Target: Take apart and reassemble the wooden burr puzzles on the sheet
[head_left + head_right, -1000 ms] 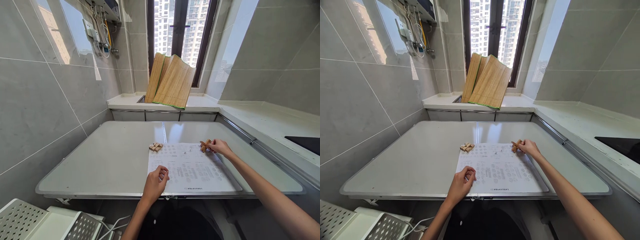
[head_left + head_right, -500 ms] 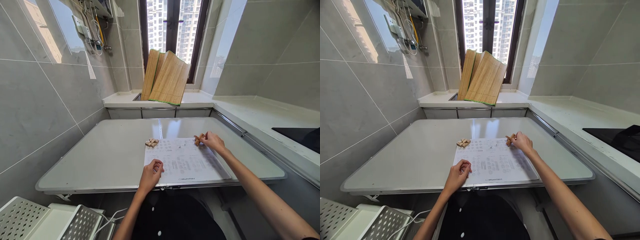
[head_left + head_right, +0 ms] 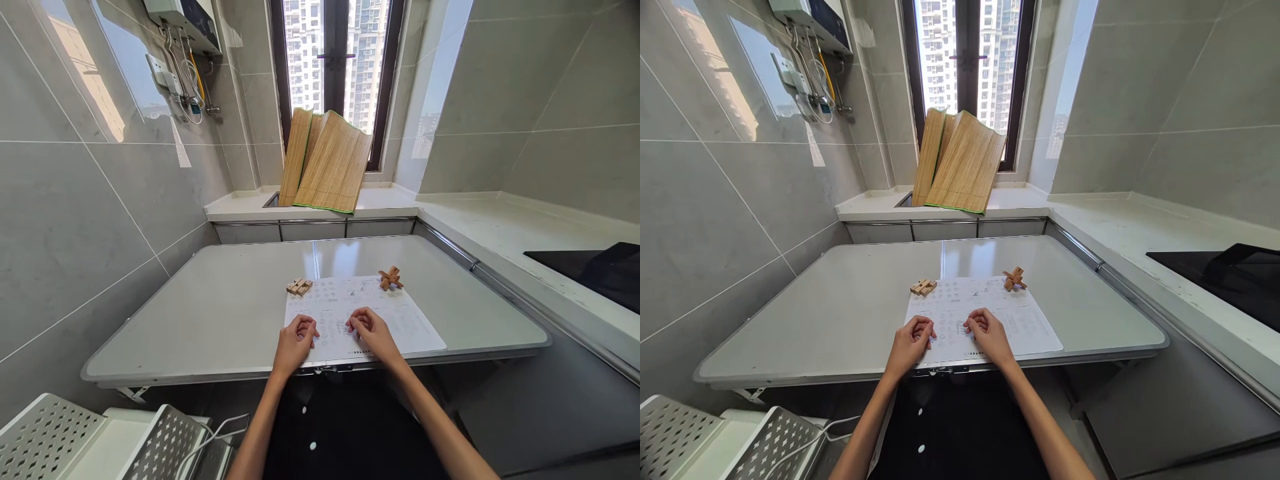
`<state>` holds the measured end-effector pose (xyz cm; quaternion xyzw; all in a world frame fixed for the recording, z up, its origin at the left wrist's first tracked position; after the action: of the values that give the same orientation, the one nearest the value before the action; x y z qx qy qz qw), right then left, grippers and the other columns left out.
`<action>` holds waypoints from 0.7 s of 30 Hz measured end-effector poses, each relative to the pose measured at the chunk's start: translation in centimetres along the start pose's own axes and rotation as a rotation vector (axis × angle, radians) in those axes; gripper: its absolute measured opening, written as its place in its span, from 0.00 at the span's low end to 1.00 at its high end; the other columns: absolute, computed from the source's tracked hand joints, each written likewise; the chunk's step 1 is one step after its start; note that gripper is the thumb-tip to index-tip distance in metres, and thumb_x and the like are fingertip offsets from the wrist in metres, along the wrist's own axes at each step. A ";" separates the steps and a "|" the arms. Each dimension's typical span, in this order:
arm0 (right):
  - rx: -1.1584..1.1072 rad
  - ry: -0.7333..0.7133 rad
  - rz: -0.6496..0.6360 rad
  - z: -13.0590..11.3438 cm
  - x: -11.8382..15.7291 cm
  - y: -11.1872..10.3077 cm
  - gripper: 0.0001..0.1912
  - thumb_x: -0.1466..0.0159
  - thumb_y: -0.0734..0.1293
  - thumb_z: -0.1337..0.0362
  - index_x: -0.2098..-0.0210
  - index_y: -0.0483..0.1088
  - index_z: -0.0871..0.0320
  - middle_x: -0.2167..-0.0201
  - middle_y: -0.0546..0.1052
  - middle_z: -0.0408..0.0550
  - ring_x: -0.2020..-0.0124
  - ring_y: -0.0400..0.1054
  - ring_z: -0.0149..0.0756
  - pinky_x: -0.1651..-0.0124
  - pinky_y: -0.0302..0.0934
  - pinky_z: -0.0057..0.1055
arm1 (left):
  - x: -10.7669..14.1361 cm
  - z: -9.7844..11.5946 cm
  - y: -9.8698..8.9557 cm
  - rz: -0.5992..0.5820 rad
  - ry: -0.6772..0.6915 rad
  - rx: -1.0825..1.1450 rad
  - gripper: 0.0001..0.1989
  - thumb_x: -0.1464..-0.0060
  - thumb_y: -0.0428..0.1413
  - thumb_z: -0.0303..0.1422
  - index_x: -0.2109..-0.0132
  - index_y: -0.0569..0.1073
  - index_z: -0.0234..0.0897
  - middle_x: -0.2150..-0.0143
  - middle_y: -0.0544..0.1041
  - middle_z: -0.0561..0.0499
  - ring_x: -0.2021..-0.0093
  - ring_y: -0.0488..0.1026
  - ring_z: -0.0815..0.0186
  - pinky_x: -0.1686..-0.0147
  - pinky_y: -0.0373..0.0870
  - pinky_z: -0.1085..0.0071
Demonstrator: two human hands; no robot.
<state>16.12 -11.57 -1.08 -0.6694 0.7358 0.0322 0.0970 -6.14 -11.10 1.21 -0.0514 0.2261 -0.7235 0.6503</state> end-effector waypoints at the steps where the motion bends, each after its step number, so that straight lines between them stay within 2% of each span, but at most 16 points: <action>1: -0.021 0.000 -0.008 0.0 0.4 0.3 0.24 0.41 0.69 0.40 0.64 0.70 0.56 0.70 0.81 0.49 0.70 0.75 0.39 0.68 0.66 0.32 | 0.0 0.0 0.0 -0.001 -0.002 0.002 0.17 0.39 0.54 0.49 0.59 0.73 0.38 0.69 0.81 0.51 0.78 0.74 0.67 0.72 0.71 0.72; 7: -0.034 -0.023 -0.013 0.0 1.2 0.5 0.21 0.40 0.70 0.44 0.65 0.72 0.56 0.71 0.81 0.46 0.73 0.72 0.37 0.67 0.65 0.33 | -0.1 0.0 0.0 -0.013 -0.004 0.002 0.17 0.40 0.55 0.49 0.60 0.72 0.38 0.70 0.81 0.51 0.78 0.74 0.68 0.72 0.70 0.72; 21: 0.001 -0.036 -0.030 0.5 1.3 0.4 0.15 0.35 0.67 0.49 0.63 0.70 0.55 0.70 0.80 0.46 0.73 0.73 0.36 0.66 0.64 0.32 | -0.1 0.0 0.1 -0.015 0.012 -0.023 0.16 0.39 0.54 0.46 0.59 0.73 0.38 0.70 0.81 0.51 0.78 0.73 0.68 0.72 0.70 0.72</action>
<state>15.71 -12.70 -1.85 -0.6797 0.7237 0.0424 0.1113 -6.07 -11.04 1.20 -0.0566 0.2379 -0.7260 0.6428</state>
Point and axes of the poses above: each hand's wrist, its own x-axis away from the middle knuckle, its own y-axis out of the palm, z = x × y, the point moved 4 cm from there along -x, towards the middle knuckle
